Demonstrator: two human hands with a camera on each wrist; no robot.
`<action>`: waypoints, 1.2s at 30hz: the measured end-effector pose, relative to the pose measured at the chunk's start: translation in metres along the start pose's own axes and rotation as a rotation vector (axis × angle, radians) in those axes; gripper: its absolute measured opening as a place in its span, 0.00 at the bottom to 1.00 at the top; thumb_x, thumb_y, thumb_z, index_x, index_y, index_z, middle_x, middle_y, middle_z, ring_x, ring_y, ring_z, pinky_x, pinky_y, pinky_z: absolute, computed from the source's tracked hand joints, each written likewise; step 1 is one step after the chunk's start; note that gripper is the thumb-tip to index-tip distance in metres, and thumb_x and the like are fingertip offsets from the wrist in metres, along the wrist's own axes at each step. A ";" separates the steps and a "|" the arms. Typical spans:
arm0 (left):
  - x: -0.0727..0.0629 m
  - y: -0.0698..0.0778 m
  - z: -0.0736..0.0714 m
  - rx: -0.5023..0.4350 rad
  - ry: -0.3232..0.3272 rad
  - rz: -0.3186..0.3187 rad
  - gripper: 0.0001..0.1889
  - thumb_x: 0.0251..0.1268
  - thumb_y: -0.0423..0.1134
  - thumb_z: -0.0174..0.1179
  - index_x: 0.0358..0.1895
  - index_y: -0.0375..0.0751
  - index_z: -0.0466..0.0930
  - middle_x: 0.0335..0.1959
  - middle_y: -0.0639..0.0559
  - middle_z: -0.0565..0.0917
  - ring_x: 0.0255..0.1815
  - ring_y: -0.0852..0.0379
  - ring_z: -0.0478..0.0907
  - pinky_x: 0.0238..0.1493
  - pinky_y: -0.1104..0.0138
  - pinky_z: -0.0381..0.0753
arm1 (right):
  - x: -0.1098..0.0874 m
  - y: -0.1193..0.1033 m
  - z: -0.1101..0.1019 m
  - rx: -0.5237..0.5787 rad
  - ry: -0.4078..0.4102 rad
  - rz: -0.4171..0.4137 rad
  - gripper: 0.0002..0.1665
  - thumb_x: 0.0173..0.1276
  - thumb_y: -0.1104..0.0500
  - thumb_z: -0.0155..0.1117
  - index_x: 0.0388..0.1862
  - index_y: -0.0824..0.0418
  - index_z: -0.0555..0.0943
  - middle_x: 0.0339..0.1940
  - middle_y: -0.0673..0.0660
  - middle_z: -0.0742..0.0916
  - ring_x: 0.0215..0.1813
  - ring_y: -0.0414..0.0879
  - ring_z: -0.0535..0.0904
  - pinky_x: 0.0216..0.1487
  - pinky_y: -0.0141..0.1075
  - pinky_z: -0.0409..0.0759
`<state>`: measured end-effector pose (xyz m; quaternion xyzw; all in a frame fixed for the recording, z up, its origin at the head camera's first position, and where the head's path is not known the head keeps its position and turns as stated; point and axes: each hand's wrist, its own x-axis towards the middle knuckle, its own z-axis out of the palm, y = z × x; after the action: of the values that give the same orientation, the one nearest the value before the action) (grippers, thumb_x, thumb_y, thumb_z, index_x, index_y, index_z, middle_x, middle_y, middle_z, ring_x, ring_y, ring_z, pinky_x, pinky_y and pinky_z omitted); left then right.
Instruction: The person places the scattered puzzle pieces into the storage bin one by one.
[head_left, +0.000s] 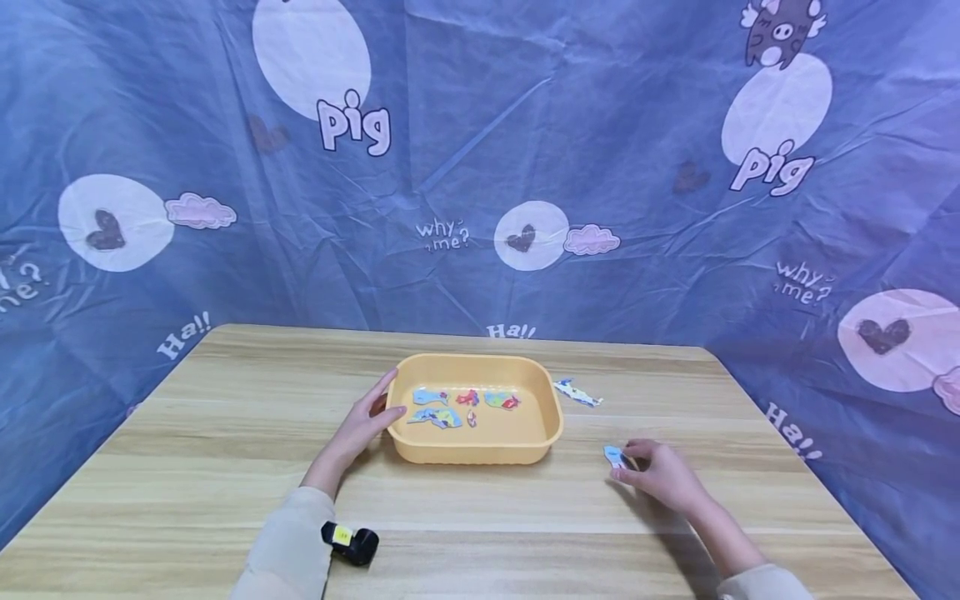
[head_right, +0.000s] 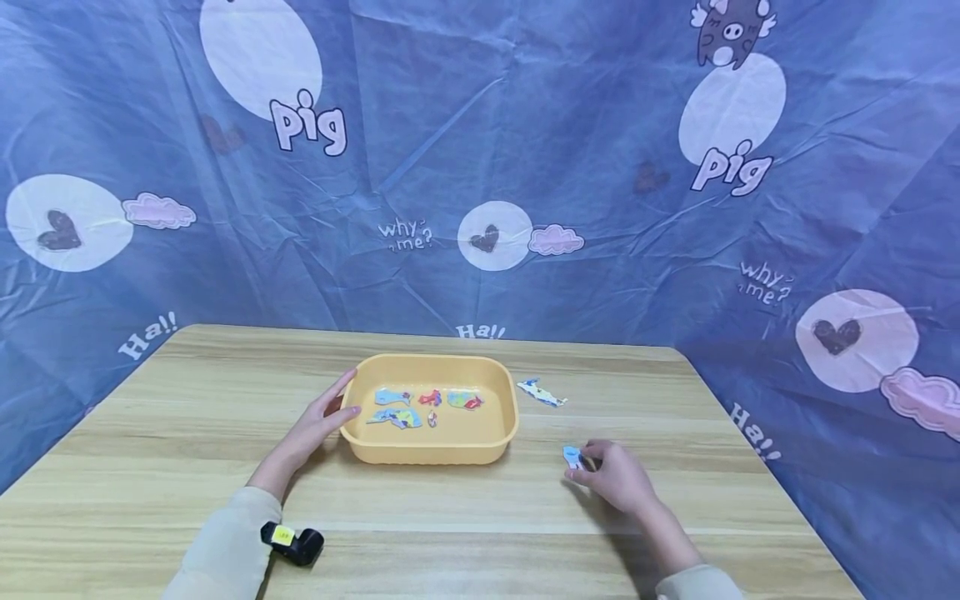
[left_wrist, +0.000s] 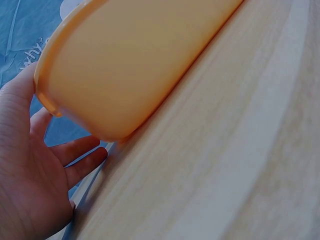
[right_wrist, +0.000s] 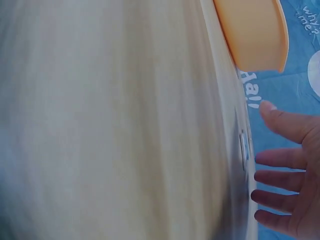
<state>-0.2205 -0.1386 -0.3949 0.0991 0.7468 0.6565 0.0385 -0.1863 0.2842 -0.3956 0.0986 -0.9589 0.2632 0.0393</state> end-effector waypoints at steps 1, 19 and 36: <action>0.000 0.000 0.000 -0.003 0.000 0.001 0.35 0.57 0.34 0.53 0.67 0.43 0.47 0.64 0.36 0.52 0.61 0.41 0.54 0.55 0.58 0.61 | 0.000 0.000 0.001 -0.015 0.000 0.006 0.28 0.44 0.51 0.69 0.38 0.72 0.79 0.45 0.71 0.76 0.49 0.67 0.68 0.50 0.56 0.64; 0.010 -0.020 -0.004 -0.025 0.003 0.007 0.35 0.57 0.35 0.55 0.67 0.47 0.48 0.64 0.39 0.52 0.61 0.43 0.54 0.54 0.60 0.64 | -0.004 -0.002 0.009 -0.116 0.067 0.047 0.18 0.40 0.54 0.71 0.26 0.65 0.78 0.34 0.63 0.80 0.32 0.51 0.74 0.33 0.42 0.73; 0.015 -0.032 -0.005 -0.008 0.006 0.056 0.35 0.56 0.38 0.56 0.66 0.49 0.50 0.63 0.39 0.55 0.59 0.44 0.58 0.53 0.61 0.66 | -0.005 0.006 0.006 -0.118 0.094 0.043 0.15 0.44 0.60 0.69 0.28 0.68 0.79 0.35 0.64 0.80 0.35 0.54 0.75 0.35 0.46 0.73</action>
<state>-0.2391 -0.1448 -0.4246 0.1181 0.7412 0.6605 0.0183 -0.1827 0.2869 -0.4048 0.0631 -0.9717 0.2114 0.0842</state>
